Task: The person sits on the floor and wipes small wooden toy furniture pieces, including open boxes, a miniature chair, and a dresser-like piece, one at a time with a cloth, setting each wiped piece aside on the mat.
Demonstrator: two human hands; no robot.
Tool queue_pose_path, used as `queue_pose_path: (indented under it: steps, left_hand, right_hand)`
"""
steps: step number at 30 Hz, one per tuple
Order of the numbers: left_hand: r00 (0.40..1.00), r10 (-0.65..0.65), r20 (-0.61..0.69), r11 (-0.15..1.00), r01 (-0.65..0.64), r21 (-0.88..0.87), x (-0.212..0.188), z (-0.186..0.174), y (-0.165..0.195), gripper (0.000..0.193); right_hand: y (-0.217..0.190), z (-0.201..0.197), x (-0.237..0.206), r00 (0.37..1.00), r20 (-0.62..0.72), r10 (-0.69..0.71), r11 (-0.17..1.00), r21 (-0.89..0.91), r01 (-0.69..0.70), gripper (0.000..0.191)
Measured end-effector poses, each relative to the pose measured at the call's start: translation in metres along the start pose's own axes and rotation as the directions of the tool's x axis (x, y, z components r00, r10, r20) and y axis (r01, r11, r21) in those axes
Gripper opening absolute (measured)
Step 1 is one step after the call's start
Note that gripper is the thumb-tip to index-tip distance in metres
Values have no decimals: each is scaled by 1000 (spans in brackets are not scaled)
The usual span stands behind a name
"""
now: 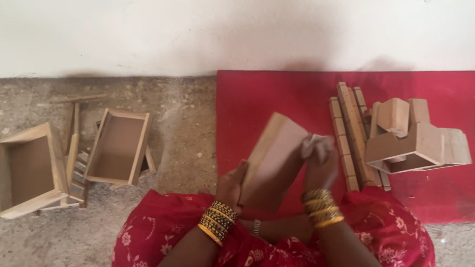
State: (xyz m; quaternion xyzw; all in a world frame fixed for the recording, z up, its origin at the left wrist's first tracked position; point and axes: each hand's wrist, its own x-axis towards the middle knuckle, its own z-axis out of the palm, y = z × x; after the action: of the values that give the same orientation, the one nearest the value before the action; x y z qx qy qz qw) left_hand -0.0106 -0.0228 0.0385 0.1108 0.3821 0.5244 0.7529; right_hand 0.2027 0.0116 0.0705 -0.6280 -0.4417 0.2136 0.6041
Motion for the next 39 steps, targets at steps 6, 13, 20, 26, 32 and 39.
queue_pose_path:
  steps: [6, 13, 20, 26, 32, 39]
  left_hand:
    - [996, 14, -86, 975, -33, -221, -13, 17, 37, 48]
    - [981, -139, 133, 954, 169, -247, -19, 21, 24, 45]
    - [997, -82, 15, 992, 83, -91, 12, -8, -1, 55]
    - [977, -121, 175, 909, 180, -375, 24, -34, 6, 72]
    - [997, 43, 67, 864, -4, -503, 21, -27, 9, 51]
    - [998, 67, 10, 927, -58, -370, 28, -37, 13, 47]
  right_hand:
    - [-33, 4, -102, 697, 456, -553, 641, -302, 706, 18]
    - [-81, 35, -13, 425, 482, -766, 309, -303, 902, 17]
    - [-77, 59, -2, 474, 786, -397, -56, -536, 842, 17]
    - [-46, 30, -114, 206, 739, -641, 303, -3, 953, 34]
    - [-15, -6, -75, 426, 566, -705, 424, -145, 894, 35]
    - [-28, -9, -56, 833, 378, -404, 906, 42, 421, 23]
